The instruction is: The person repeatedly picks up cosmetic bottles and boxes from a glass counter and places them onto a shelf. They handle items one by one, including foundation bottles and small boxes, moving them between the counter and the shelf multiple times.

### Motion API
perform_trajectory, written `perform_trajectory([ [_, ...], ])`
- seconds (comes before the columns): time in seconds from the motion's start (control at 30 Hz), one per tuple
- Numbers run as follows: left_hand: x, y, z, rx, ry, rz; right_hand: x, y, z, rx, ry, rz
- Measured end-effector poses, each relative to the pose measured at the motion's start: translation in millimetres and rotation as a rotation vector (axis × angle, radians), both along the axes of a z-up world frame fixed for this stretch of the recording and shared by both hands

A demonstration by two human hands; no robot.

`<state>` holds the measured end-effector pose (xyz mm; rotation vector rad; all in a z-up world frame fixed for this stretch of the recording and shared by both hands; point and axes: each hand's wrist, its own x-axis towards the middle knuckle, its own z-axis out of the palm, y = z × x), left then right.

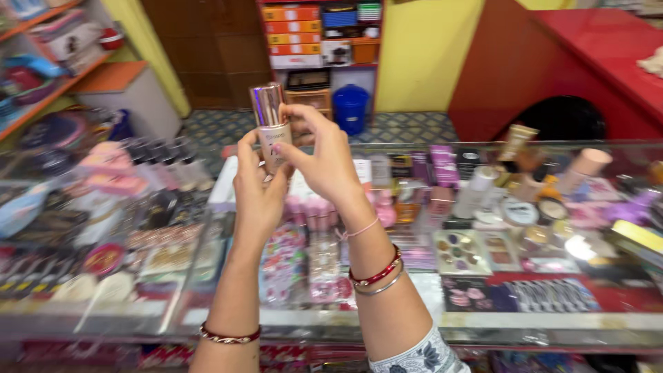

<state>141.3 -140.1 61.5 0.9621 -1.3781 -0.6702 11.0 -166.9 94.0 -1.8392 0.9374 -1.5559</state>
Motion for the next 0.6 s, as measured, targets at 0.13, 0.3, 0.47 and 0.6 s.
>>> perform_trajectory([
  [0.13,98,14,-17,-0.114,0.028,-0.045,91,5,-13,0.003,-0.032,0.157],
  [0.3,198,45,-32,-0.091,0.077,0.097,197,14,-27,0.084,-0.068,0.352],
  [0.47,273,84,-26,-0.139,0.097,0.373,286,26,-23,-0.048,-0.015,0.542],
  [0.6,322,125,-7,-0.070,0.044,0.627,352,41,-11,0.051,-0.044,0.781],
])
